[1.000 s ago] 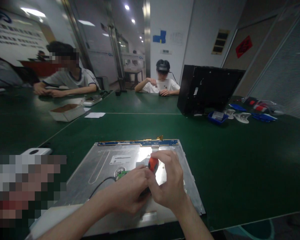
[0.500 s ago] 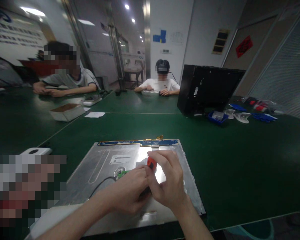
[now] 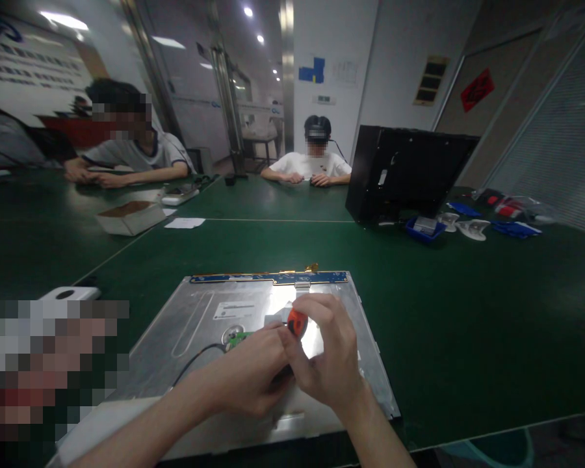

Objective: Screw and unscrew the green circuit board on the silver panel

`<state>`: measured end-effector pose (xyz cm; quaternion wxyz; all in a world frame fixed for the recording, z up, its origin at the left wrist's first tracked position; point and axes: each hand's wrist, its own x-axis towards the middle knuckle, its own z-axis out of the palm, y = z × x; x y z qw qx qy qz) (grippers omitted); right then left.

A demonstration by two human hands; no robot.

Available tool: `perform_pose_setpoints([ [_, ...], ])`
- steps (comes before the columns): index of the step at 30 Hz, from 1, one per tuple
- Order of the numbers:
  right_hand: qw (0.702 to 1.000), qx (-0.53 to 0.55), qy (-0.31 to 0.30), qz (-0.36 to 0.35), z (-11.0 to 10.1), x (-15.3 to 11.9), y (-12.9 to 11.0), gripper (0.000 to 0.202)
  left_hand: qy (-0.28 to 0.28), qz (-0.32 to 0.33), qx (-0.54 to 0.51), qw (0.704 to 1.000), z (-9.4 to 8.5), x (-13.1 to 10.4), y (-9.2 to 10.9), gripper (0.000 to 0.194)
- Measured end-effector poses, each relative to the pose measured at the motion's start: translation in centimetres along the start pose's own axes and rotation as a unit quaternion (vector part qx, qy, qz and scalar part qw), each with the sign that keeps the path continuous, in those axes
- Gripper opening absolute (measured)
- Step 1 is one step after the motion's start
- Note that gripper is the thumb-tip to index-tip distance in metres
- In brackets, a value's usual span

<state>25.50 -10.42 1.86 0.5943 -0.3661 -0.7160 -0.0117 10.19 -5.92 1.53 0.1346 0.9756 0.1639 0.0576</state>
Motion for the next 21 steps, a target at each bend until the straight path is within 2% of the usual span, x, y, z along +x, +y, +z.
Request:
perform_pose_setpoints([
  [6, 1.0, -0.021, -0.017, -0.014, -0.33, 0.19, -0.18, 0.035, 0.002, -0.003, 0.004, 1.0, -0.1, -0.07, 0.07, 0.006],
  [12, 0.999, -0.017, 0.022, 0.02, 0.0, -0.43, 0.22, 0.039, -0.005, -0.011, -0.006, 1.0, -0.54, 0.04, 0.32, 0.009],
  [17, 1.0, 0.004, -0.017, -0.005, -0.13, -0.25, 0.17, 0.04, -0.008, -0.014, 0.007, 1.0, -0.33, 0.04, 0.33, 0.007],
  [21, 1.0, -0.014, -0.023, -0.013, -0.27, -0.09, 0.07, 0.038, -0.009, -0.012, 0.002, 1.0, -0.18, 0.03, 0.23, 0.009],
])
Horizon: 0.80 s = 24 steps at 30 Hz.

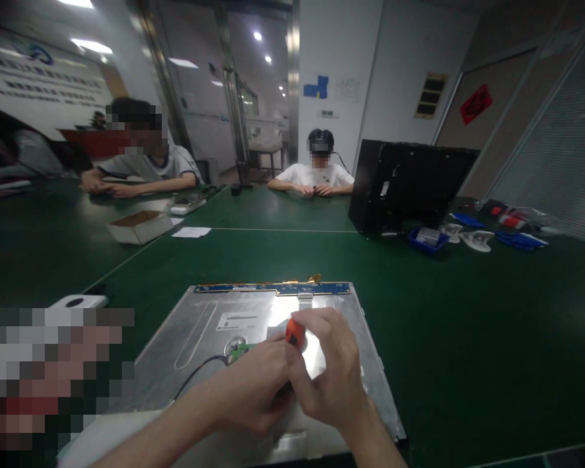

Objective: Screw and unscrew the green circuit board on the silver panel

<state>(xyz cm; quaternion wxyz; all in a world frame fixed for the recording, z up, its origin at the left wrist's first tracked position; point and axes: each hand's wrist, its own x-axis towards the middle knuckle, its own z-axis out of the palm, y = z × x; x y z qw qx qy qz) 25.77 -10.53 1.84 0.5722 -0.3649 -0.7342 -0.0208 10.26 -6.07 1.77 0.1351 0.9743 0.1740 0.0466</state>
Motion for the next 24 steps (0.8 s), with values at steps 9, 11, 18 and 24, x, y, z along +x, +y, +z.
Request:
perform_pose_setpoints([
  [9, 0.999, -0.03, 0.037, 0.008, 0.27, 0.0, 0.09, 0.035, 0.011, 0.014, -0.002, 1.0, 0.06, -0.05, -0.26, 0.008],
  [11, 0.999, -0.027, 0.025, 0.009, 0.17, 0.08, 0.02, 0.035, 0.014, 0.015, 0.003, 1.0, 0.09, -0.05, -0.27, 0.007],
  [18, 1.0, -0.016, -0.011, 0.003, -0.15, 0.33, -0.17, 0.039, 0.008, 0.007, 0.002, 1.0, -0.08, -0.06, -0.15, 0.005],
  [24, 0.999, -0.031, 0.012, -0.004, 0.07, 0.31, -0.14, 0.035, 0.002, 0.011, 0.008, 1.0, -0.11, 0.01, -0.21, 0.006],
])
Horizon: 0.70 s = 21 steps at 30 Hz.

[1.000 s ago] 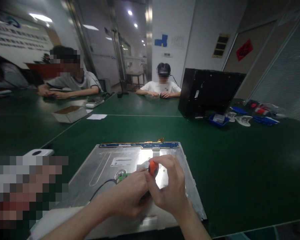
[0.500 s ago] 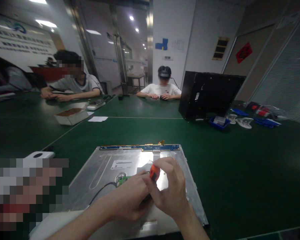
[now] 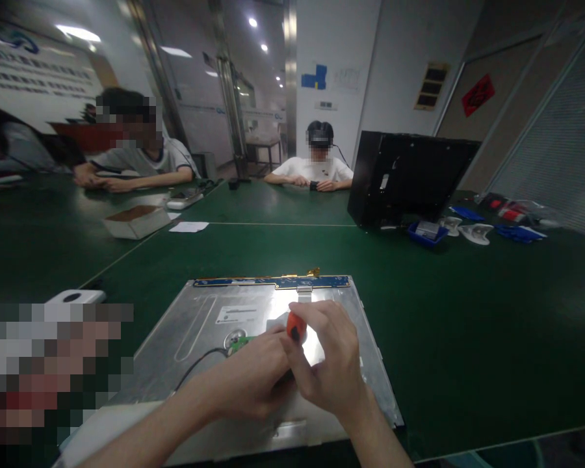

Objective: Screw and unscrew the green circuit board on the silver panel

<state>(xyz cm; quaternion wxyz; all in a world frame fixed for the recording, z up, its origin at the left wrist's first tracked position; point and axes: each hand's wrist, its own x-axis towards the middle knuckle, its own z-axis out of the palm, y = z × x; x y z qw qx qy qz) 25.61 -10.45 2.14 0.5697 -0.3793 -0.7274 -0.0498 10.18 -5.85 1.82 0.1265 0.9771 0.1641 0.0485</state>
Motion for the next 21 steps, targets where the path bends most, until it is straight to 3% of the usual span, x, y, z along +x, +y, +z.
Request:
perform_pose_setpoints([
  [21, 0.998, 0.025, -0.049, -0.005, -0.4, 0.03, -0.01, 0.045, 0.014, 0.003, -0.022, 1.0, 0.21, -0.13, -0.14, 0.01],
])
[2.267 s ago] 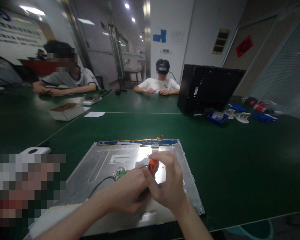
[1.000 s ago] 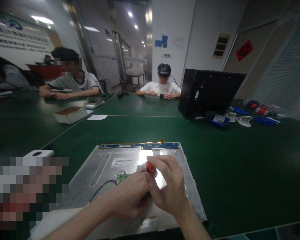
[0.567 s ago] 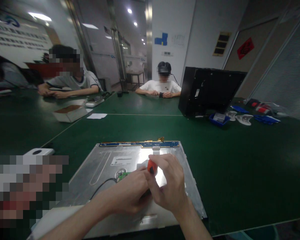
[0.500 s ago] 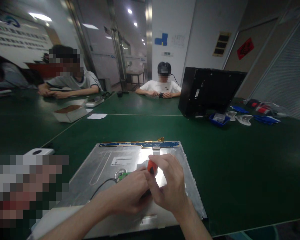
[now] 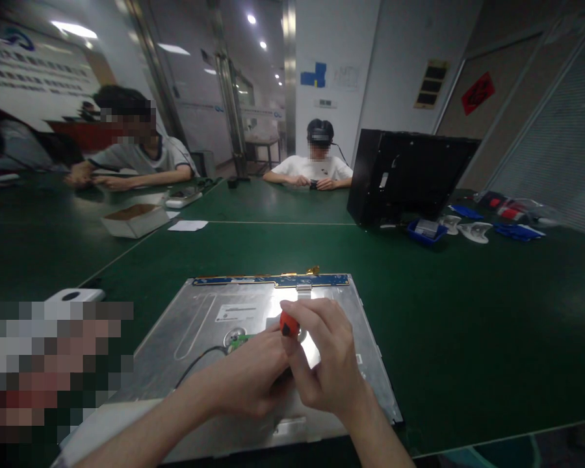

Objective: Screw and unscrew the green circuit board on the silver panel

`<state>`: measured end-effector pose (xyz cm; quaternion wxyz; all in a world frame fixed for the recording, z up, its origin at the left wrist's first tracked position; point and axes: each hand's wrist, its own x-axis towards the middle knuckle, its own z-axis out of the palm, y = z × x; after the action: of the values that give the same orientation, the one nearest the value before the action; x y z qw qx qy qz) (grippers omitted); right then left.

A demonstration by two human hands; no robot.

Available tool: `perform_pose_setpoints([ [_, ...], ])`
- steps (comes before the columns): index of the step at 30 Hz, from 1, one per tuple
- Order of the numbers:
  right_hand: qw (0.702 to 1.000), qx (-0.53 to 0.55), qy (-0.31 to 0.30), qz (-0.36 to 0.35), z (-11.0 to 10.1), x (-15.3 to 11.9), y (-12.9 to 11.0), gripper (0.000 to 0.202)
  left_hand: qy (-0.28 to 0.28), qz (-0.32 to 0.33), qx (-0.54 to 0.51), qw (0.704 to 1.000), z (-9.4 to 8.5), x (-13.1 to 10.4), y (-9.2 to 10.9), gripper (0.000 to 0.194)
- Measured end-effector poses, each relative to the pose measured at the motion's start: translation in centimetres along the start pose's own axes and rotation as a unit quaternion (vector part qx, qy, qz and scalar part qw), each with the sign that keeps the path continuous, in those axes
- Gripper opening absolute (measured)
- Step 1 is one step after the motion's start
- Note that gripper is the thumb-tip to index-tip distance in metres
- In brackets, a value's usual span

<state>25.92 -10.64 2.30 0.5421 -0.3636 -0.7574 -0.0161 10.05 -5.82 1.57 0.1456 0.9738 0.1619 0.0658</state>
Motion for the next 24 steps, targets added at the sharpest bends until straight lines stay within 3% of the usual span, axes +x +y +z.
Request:
perform_pose_setpoints([
  [6, 0.999, -0.018, 0.043, 0.013, 0.52, -0.12, 0.04, 0.041, -0.014, -0.004, 0.011, 1.0, -0.31, 0.09, 0.02, 0.007],
  [19, 1.0, 0.016, -0.001, 0.003, -0.05, 0.2, -0.09, 0.043, -0.02, -0.009, 0.001, 1.0, -0.13, -0.08, 0.0, 0.009],
  [24, 0.999, 0.011, 0.037, 0.012, 0.4, -0.18, 0.22, 0.041, -0.017, -0.008, 0.002, 1.0, -0.33, -0.07, 0.07, 0.009],
])
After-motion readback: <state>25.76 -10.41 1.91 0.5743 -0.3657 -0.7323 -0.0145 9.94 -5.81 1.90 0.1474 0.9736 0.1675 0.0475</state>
